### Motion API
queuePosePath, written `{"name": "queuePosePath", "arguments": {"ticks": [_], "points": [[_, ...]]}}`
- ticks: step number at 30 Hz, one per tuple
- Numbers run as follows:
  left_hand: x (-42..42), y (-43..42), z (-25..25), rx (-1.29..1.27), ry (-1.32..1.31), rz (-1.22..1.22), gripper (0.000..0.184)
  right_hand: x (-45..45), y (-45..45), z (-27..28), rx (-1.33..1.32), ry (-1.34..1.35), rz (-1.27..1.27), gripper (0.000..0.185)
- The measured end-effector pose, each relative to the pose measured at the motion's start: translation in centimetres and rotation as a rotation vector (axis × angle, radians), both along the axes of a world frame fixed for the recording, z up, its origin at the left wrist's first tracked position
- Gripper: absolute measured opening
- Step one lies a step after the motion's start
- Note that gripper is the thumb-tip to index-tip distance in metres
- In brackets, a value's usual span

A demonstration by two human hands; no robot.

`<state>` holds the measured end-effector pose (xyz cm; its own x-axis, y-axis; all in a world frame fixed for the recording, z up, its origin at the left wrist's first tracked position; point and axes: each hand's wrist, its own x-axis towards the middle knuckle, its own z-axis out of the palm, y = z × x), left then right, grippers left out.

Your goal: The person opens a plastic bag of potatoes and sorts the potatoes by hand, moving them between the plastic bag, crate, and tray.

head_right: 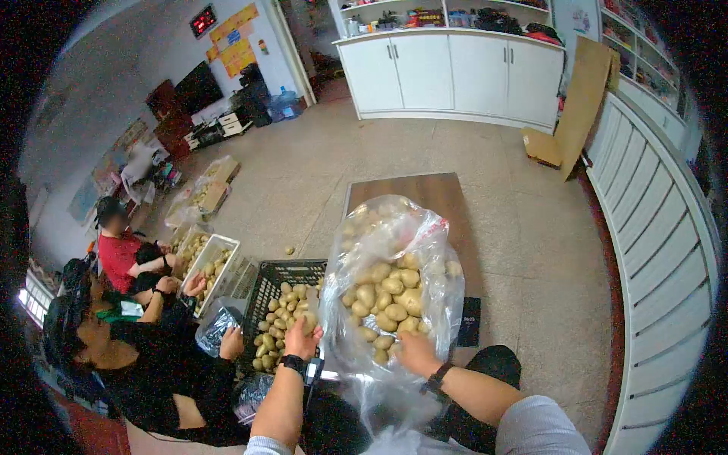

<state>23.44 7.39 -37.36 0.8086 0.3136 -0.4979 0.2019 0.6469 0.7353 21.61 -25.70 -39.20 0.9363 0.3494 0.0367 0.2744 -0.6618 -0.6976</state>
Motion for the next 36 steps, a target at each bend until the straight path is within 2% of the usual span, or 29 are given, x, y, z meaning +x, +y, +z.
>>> {"name": "queuePosePath", "arguments": {"ticks": [2, 3, 4, 6, 7, 8, 10, 13, 14, 16, 18, 24, 26, 28, 30, 32, 36], "points": [[-0.7, 1.8, -1.4, -0.012, 0.017, 0.116, 0.034, -0.2, 0.3, 0.1, -0.065, -0.041, -0.052, 0.035], [-1.1, 2.9, -2.6, 0.222, -0.046, 0.019, 0.035, -0.2, 0.6, 0.1, -0.06, -0.051, -0.034, 0.035], [-1.4, 3.6, -3.0, 0.493, -0.089, -0.055, 0.035, -0.1, 0.6, 0.0, -0.078, -0.064, -0.056, 0.036], [-2.6, 4.0, -0.1, 1.601, 0.098, -0.46, 0.037, -0.3, 0.4, 0.5, -0.106, -0.073, -0.074, 0.036], [-3.2, 3.8, 1.2, 1.869, 0.177, -0.551, 0.038, -0.4, 0.2, 1.1, -0.172, -0.08, -0.068, 0.038], [-3.5, 3.9, 1.4, 1.916, 0.207, -0.561, 0.039, -0.5, 0.2, 1.5, -0.239, -0.082, -0.063, 0.04], [-1.4, 9.9, -11.3, 1.375, -0.012, -0.185, 0.035, -0.3, 0.3, 1.6, -0.25, -0.07, -0.076, 0.04], [-1.6, 10.4, -11.2, 1.382, 0.003, -0.306, 0.034, -0.3, 0.5, 1.2, -0.236, -0.067, -0.111, 0.04], [-1.9, 10.3, -10.9, 1.205, 0.041, -0.271, 0.032, -0.3, 0.5, 1.0, -0.217, -0.08, -0.125, 0.04], [-2.4, 9.8, -9.1, 1.025, 0.073, -0.228, 0.031, -0.1, 0.5, 0.8, -0.23, -0.068, -0.129, 0.04], [-3.9, 7.0, -1.4, 1.853, 0.265, -0.624, 0.031, 0.3, 0.6, 0.5, -0.243, -0.06, -0.132, 0.04], [-4.0, 7.8, -3.0, 1.867, 0.347, -0.575, 0.033, -0.1, 0.1, 0.2, -0.193, -0.13, -0.11, 0.041], [-3.7, 8.4, -3.8, 1.942, 0.33, -0.643, 0.03, -0.2, 0.0, 0.5, -0.115, -0.185, -0.093, 0.041], [-4.0, 8.3, -4.3, 2.025, 0.314, -0.613, 0.03, -0.3, 0.2, 0.8, -0.105, -0.165, -0.098, 0.043], [-4.0, 8.2, -3.9, 1.94, 0.344, -0.644, 0.03, 0.2, 0.5, 1.0, -0.091, -0.155, -0.09, 0.044], [-4.3, 7.7, -4.2, 1.91, 0.411, -0.543, 0.036, 0.7, 0.6, 0.7, -0.001, -0.075, -0.1, 0.048], [-4.1, 8.1, -4.3, 1.926, 0.449, -0.583, 0.034, 2.1, 0.8, 1.3, 0.108, -0.164, -0.086, 0.049]]}}
